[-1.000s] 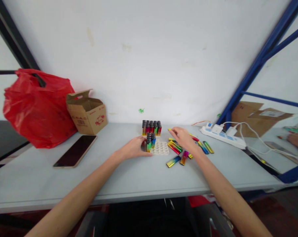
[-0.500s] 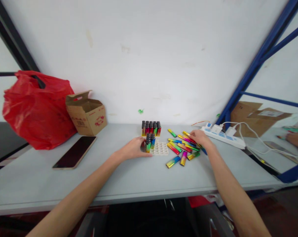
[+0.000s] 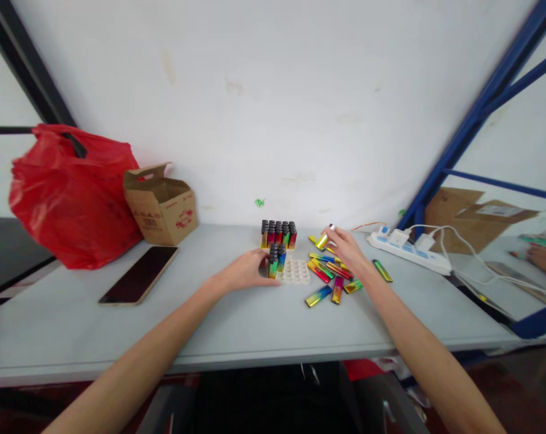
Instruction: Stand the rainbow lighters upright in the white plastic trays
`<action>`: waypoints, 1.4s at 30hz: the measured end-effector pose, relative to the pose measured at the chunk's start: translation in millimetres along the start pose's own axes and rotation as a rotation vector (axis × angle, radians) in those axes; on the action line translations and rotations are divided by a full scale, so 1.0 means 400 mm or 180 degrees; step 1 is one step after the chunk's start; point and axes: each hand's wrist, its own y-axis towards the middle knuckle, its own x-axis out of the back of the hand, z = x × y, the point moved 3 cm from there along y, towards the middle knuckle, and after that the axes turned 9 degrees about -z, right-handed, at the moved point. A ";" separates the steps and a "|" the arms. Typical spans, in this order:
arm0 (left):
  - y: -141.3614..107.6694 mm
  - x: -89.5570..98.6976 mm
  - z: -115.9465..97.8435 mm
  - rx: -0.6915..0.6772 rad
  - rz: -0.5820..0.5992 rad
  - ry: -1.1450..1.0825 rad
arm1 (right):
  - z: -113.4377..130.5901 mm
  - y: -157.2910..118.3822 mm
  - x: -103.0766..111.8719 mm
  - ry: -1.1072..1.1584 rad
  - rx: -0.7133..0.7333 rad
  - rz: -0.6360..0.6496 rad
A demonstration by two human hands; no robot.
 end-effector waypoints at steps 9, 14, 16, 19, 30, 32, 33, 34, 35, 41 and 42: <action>-0.001 0.008 -0.013 0.0023 0.0020 -0.0107 | 0.022 -0.084 -0.129 0.0665 -0.0541 0.0897; -0.003 0.007 -0.010 -0.0004 0.0028 -0.0136 | 0.009 -0.096 -0.146 -0.0409 -0.0033 0.0366; -0.003 0.006 -0.007 -0.0027 -0.0002 -0.0147 | 0.007 -0.097 -0.149 -0.0915 0.0342 0.0131; -0.003 0.005 -0.005 -0.0054 -0.0068 -0.0188 | 0.001 -0.097 -0.155 -0.1349 0.0617 0.0007; -0.003 0.004 -0.009 -0.0026 0.0026 -0.0160 | 0.011 -0.119 -0.166 -0.1627 0.1042 0.0158; -0.002 0.004 -0.009 -0.0037 -0.0003 -0.0178 | 0.025 -0.130 -0.171 -0.1679 0.1172 0.0414; -0.002 0.005 -0.009 -0.0044 -0.0015 -0.0191 | 0.033 -0.135 -0.174 -0.1739 0.1301 0.0525; -0.002 0.004 -0.010 -0.0048 -0.0014 -0.0206 | 0.041 -0.140 -0.176 -0.1821 0.1463 0.0614; -0.003 0.004 -0.010 -0.0050 -0.0006 -0.0219 | 0.047 -0.144 -0.178 -0.1918 0.1633 0.0678; -0.004 0.008 -0.014 -0.0037 -0.0020 -0.0229 | 0.039 -0.156 -0.189 -0.2189 0.1552 0.1000; -0.004 0.008 -0.014 -0.0037 -0.0021 -0.0212 | 0.035 -0.157 -0.191 -0.2122 0.1433 0.1012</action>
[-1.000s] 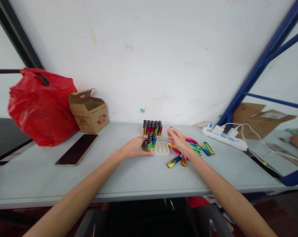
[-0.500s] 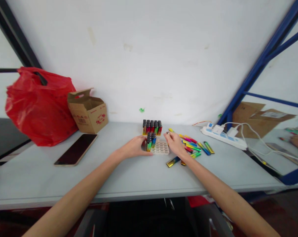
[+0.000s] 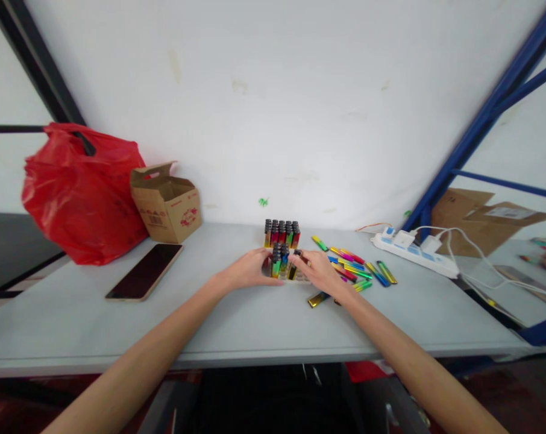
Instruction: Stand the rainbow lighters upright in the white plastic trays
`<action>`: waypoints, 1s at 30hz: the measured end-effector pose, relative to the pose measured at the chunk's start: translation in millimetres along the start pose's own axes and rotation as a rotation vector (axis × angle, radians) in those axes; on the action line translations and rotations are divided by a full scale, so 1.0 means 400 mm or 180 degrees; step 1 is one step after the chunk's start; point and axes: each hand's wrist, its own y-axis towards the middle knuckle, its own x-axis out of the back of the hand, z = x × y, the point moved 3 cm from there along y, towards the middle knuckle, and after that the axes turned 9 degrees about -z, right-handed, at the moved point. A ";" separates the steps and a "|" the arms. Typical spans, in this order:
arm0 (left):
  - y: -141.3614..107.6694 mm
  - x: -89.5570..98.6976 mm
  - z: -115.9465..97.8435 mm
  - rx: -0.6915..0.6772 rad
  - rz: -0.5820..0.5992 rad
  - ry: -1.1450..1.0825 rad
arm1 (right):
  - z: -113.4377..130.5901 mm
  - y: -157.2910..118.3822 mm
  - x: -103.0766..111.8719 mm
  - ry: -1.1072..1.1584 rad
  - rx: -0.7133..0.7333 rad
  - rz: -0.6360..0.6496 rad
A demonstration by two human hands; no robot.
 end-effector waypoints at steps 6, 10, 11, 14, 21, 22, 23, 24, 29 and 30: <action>0.001 0.000 0.002 -0.0034 -0.0022 0.0021 | -0.002 -0.001 -0.025 0.0204 0.0047 0.0191; 0.001 -0.002 0.004 -0.0119 -0.0094 -0.0122 | -0.001 -0.002 -0.043 -0.0364 0.0349 0.0169; 0.001 -0.002 0.003 -0.0155 -0.0102 -0.0158 | 0.001 -0.003 -0.047 -0.0510 0.0426 0.0184; 0.001 -0.003 0.002 -0.0229 -0.0116 -0.0220 | 0.008 -0.006 -0.055 -0.0823 0.0581 0.0297; 0.001 -0.002 0.008 0.0029 -0.0048 0.0000 | -0.035 0.008 0.034 -0.0944 0.0417 0.0037; 0.002 -0.002 0.008 0.0043 -0.0038 0.0019 | -0.059 0.011 0.055 -0.1012 0.0325 -0.0081; 0.002 -0.002 0.008 0.0054 -0.0031 0.0043 | -0.086 0.013 0.075 -0.1091 0.0250 -0.0157; 0.003 -0.002 0.007 0.0065 -0.0027 0.0072 | -0.116 0.014 0.093 -0.1184 0.0187 -0.0187; 0.003 -0.003 0.010 0.0078 -0.0042 0.0114 | -0.242 0.002 0.143 -0.1426 -0.0178 0.0346; 0.003 -0.003 0.011 0.0078 -0.0058 0.0109 | -0.254 -0.001 0.146 -0.1428 -0.0235 0.0443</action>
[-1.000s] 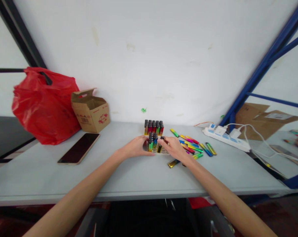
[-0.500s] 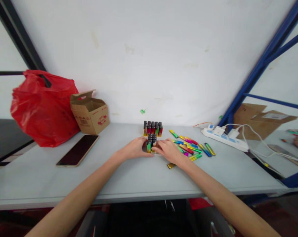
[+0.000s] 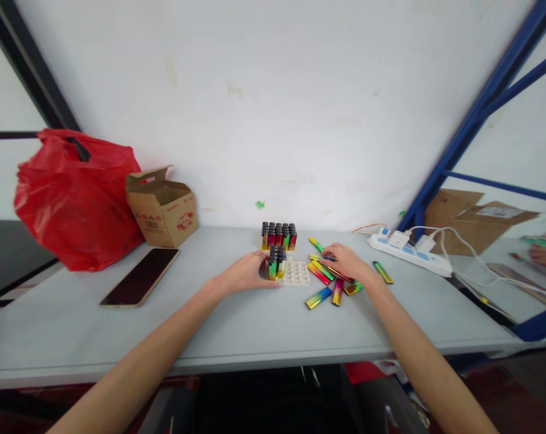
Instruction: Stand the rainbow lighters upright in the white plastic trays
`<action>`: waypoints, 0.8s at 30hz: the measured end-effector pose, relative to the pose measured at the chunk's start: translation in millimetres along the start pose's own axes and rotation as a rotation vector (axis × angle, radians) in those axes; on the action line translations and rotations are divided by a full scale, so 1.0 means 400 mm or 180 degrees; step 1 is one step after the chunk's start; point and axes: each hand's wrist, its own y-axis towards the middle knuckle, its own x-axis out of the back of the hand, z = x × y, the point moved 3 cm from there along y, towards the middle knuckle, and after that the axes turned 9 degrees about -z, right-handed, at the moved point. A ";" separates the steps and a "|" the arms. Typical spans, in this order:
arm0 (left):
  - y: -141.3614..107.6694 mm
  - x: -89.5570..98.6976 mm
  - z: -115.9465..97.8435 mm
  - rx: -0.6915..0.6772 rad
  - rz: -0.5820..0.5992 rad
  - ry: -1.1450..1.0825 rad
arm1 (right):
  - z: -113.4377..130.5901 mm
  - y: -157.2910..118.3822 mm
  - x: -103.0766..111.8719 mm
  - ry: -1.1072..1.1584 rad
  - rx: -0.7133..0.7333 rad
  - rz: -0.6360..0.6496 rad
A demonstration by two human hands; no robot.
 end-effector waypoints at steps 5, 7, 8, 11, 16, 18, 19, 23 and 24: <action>0.000 0.001 -0.001 -0.0024 -0.0019 -0.0024 | 0.009 -0.002 0.004 0.0232 -0.0028 -0.0065; -0.001 0.003 -0.005 -0.0029 0.0011 -0.0030 | 0.026 -0.002 0.010 0.0482 -0.0155 -0.0210; -0.001 0.004 -0.007 -0.0025 0.0035 -0.0025 | 0.035 -0.002 0.013 0.0631 -0.0233 -0.0258; -0.001 0.005 -0.011 -0.0022 0.0072 -0.0038 | 0.061 0.003 0.024 0.1078 -0.0348 -0.0526; -0.001 0.002 -0.006 -0.0011 0.0031 -0.0092 | 0.093 0.020 0.020 0.2297 -0.0773 -0.0924; -0.001 0.000 -0.001 -0.0002 0.0025 -0.0096 | 0.111 0.020 0.009 0.2958 -0.1044 -0.0837; -0.001 -0.001 0.001 -0.0006 0.0026 -0.0106 | 0.123 0.018 0.004 0.3316 -0.1167 -0.0755; -0.001 -0.001 0.001 -0.0048 -0.0010 -0.0137 | 0.185 0.006 -0.009 0.4488 -0.1435 -0.0175; -0.002 -0.001 0.001 -0.0045 -0.0012 -0.0135 | 0.199 0.005 -0.010 0.4620 -0.1418 -0.0073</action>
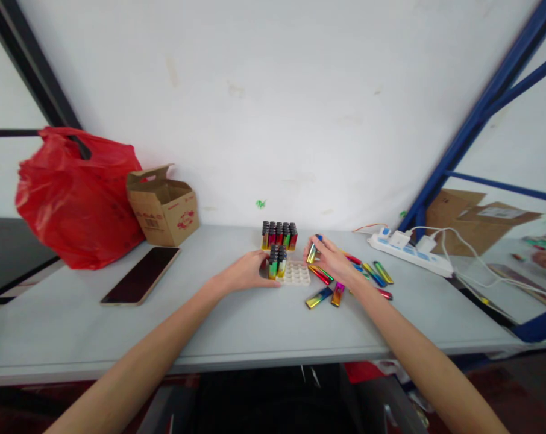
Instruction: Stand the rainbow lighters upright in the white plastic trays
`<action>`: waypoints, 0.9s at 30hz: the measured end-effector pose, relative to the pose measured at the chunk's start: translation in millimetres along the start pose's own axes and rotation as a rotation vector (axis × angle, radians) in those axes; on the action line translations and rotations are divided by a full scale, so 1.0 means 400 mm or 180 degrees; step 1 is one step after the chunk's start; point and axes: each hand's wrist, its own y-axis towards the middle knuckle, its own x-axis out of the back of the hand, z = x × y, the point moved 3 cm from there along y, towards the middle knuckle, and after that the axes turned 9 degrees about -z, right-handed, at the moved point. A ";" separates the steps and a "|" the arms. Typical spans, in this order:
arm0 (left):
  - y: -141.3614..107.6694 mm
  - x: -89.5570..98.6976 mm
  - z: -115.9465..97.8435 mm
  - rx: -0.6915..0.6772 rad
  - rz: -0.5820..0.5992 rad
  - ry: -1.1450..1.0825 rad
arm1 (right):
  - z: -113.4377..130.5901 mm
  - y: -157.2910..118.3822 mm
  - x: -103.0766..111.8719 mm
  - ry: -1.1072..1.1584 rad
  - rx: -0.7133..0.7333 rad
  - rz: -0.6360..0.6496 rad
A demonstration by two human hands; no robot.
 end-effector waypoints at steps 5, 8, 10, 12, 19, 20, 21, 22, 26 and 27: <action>-0.001 0.002 -0.006 0.0033 0.0000 0.0040 | -0.014 -0.005 -0.032 -0.0447 0.0060 -0.0122; -0.002 0.003 -0.008 0.0016 0.0007 -0.0003 | -0.023 -0.001 -0.032 -0.1314 0.0491 -0.0451; -0.002 0.003 -0.009 -0.0004 0.0017 -0.0026 | -0.024 -0.002 -0.035 -0.1824 0.0885 -0.0601; -0.002 0.004 -0.010 -0.0010 0.0021 -0.0009 | -0.022 -0.005 -0.041 -0.2186 0.1153 -0.0679; -0.001 0.000 -0.006 -0.0025 0.0067 -0.0002 | -0.016 -0.015 -0.049 -0.2531 0.1515 -0.0723; -0.001 0.000 -0.006 -0.0024 0.0053 -0.0012 | -0.016 -0.017 -0.050 -0.2528 0.1516 -0.0690; -0.001 0.001 -0.006 -0.0015 0.0042 -0.0021 | -0.016 -0.020 -0.052 -0.2510 0.1508 -0.0619; -0.001 0.001 -0.007 -0.0003 0.0042 -0.0032 | -0.016 -0.023 -0.056 -0.2487 0.1492 -0.0502; -0.001 0.005 -0.013 -0.0001 0.0038 -0.0026 | -0.005 -0.039 -0.076 -0.2651 0.1831 0.0006; -0.001 0.005 -0.014 -0.0005 0.0031 -0.0020 | -0.001 -0.043 -0.079 -0.2785 0.2001 0.0069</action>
